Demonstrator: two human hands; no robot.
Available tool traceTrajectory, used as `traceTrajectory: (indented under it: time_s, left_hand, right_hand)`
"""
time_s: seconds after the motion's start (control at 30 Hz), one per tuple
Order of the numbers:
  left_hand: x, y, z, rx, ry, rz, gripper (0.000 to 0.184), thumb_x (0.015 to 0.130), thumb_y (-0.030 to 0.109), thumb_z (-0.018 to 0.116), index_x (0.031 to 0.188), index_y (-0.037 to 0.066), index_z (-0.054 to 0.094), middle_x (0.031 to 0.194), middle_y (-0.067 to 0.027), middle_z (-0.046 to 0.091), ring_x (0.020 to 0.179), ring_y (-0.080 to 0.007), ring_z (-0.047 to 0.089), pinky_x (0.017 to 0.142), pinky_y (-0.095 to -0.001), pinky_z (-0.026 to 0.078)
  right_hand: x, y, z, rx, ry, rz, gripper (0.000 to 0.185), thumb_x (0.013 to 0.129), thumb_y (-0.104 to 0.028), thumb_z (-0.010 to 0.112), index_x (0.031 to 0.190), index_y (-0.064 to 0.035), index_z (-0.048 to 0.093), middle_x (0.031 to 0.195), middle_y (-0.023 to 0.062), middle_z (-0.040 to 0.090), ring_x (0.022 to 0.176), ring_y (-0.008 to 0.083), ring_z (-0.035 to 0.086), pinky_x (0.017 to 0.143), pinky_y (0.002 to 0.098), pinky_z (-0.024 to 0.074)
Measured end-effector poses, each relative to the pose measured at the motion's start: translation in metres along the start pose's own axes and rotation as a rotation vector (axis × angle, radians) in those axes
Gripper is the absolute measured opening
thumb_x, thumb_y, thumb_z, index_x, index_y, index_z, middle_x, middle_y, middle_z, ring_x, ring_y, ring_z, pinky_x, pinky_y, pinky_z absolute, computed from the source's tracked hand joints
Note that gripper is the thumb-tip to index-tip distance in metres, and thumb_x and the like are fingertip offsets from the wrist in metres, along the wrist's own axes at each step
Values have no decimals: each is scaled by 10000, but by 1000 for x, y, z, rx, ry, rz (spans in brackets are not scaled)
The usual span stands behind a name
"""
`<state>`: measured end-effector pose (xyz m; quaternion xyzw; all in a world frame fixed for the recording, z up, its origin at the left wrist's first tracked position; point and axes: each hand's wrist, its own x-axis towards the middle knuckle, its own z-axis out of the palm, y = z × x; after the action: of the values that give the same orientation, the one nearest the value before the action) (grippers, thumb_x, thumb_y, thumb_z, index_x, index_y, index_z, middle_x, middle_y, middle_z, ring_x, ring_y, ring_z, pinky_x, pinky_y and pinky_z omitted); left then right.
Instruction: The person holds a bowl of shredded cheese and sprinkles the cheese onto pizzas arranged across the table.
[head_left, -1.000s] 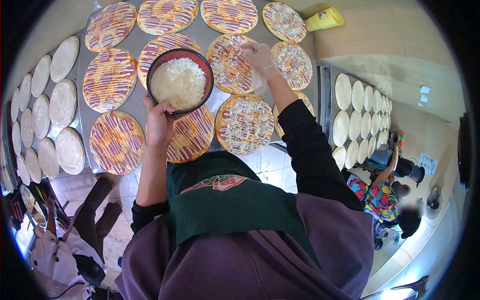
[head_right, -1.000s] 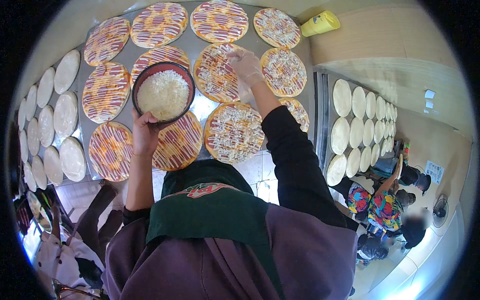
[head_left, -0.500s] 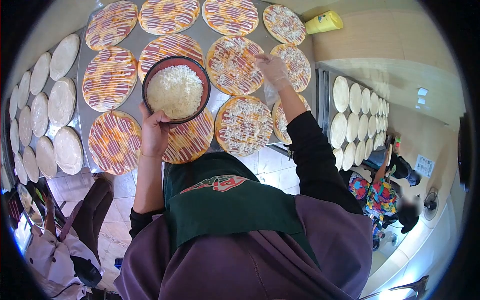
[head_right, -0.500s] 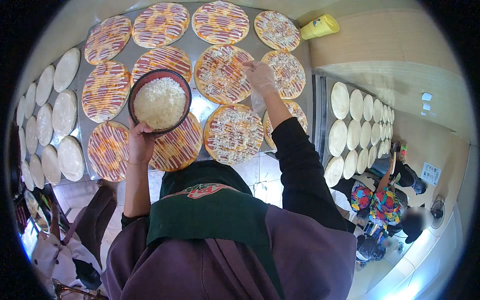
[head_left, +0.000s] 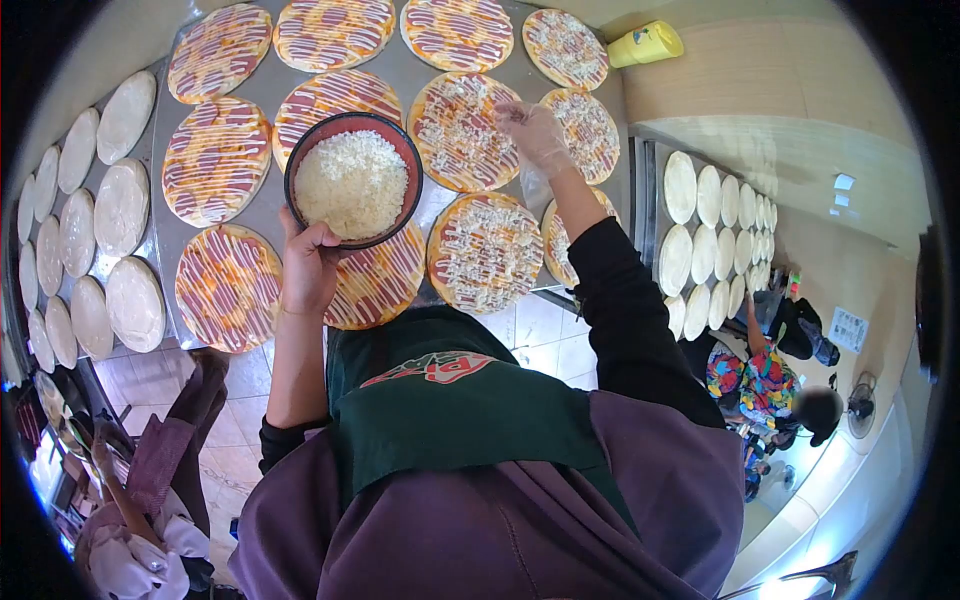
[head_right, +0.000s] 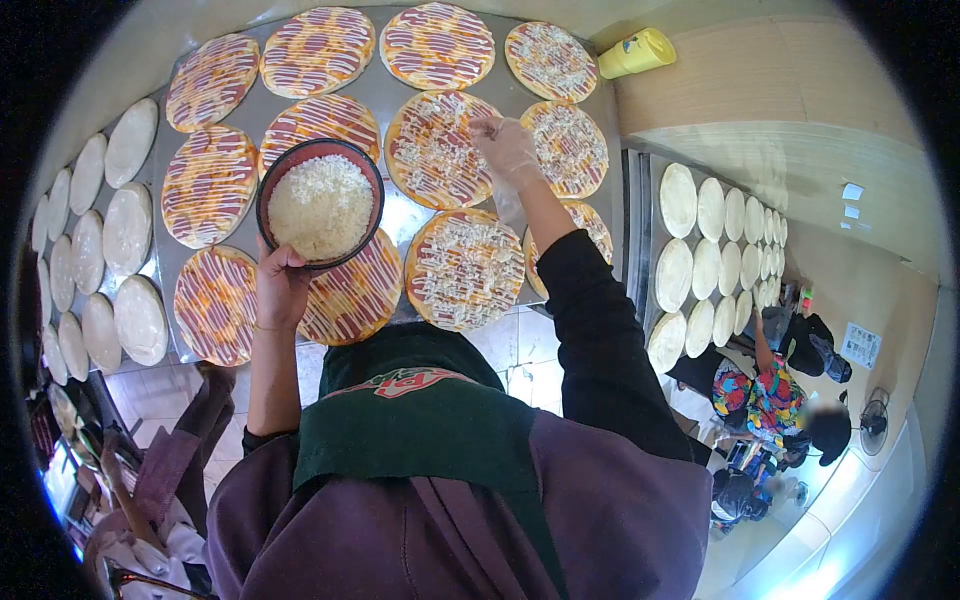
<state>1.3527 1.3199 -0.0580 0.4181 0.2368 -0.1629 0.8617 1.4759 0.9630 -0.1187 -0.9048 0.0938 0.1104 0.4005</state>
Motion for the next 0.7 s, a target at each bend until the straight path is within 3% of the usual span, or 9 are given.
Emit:
traceTrajectory:
  time_s: [0.1, 0.17, 0.27, 0.37, 0.47, 0.6, 0.67, 0.7]
  left_hand:
    - [0, -1, 2, -16, 10, -3, 741, 679, -39, 415, 1379, 156, 268, 1268, -113, 456, 1083, -315, 537, 805, -508, 532]
    - [0, -1, 2, -28, -3, 5, 746, 681, -41, 415, 1385, 160, 268, 1276, -109, 451, 1073, -302, 536, 809, -499, 531]
    - [1, -2, 1, -29, 12, 9, 739, 683, -40, 418, 1379, 160, 275, 1211, -96, 480, 988, -273, 560, 791, -488, 540]
    - [0, -2, -2, -22, 14, -13, 726, 689, -41, 418, 1373, 160, 284, 1091, -70, 511, 898, -227, 566, 772, -480, 549]
    - [-1, 0, 4, -33, 51, -3, 717, 692, -44, 423, 1367, 160, 291, 992, -47, 514, 841, -196, 567, 751, -471, 557]
    - [3, -5, -2, -48, 51, 7, 705, 694, -48, 424, 1358, 157, 302, 970, -40, 511, 830, -191, 569, 742, -468, 561]
    - [1, -2, 3, -43, 58, -4, 693, 692, -52, 426, 1347, 139, 300, 963, -43, 504, 818, -194, 571, 744, -458, 562]
    - [1, -2, 3, -42, 61, -4, 693, 692, -52, 426, 1347, 139, 300, 963, -43, 504, 818, -194, 571, 744, -458, 562]
  right_hand:
    - [11, 6, 3, 50, 91, -125, 277, 776, -236, 672, 1008, -85, 681, 853, 78, 685, 829, 166, 659, 752, 286, 505]
    - [8, -10, 0, 13, 63, -109, 204, 824, -10, 613, 1018, 51, 628, 885, 97, 668, 750, 129, 637, 707, 241, 528]
    - [-4, -28, -5, 283, -64, 82, 209, 799, -62, 641, 989, 25, 653, 859, 111, 680, 752, 156, 661, 704, 256, 534]
    - [-7, -22, -14, 450, -60, 97, 191, 788, 28, 622, 972, 79, 629, 859, 126, 668, 719, 148, 652, 679, 243, 544]
    - [-7, -7, -30, 653, -67, 129, 220, 762, 19, 647, 971, 86, 628, 852, 127, 661, 732, 155, 648, 686, 250, 541]
    - [4, 7, -46, 535, -56, 120, 238, 763, 28, 652, 999, 50, 631, 852, 82, 659, 724, 147, 639, 675, 254, 535]
    - [9, 0, -51, 25, -9, 71, 262, 767, -18, 655, 1026, 15, 643, 885, 47, 668, 734, 126, 636, 649, 236, 509]
    - [12, -6, -50, 26, -11, 72, 262, 767, -18, 655, 1026, 15, 643, 885, 47, 668, 734, 126, 636, 649, 236, 509]
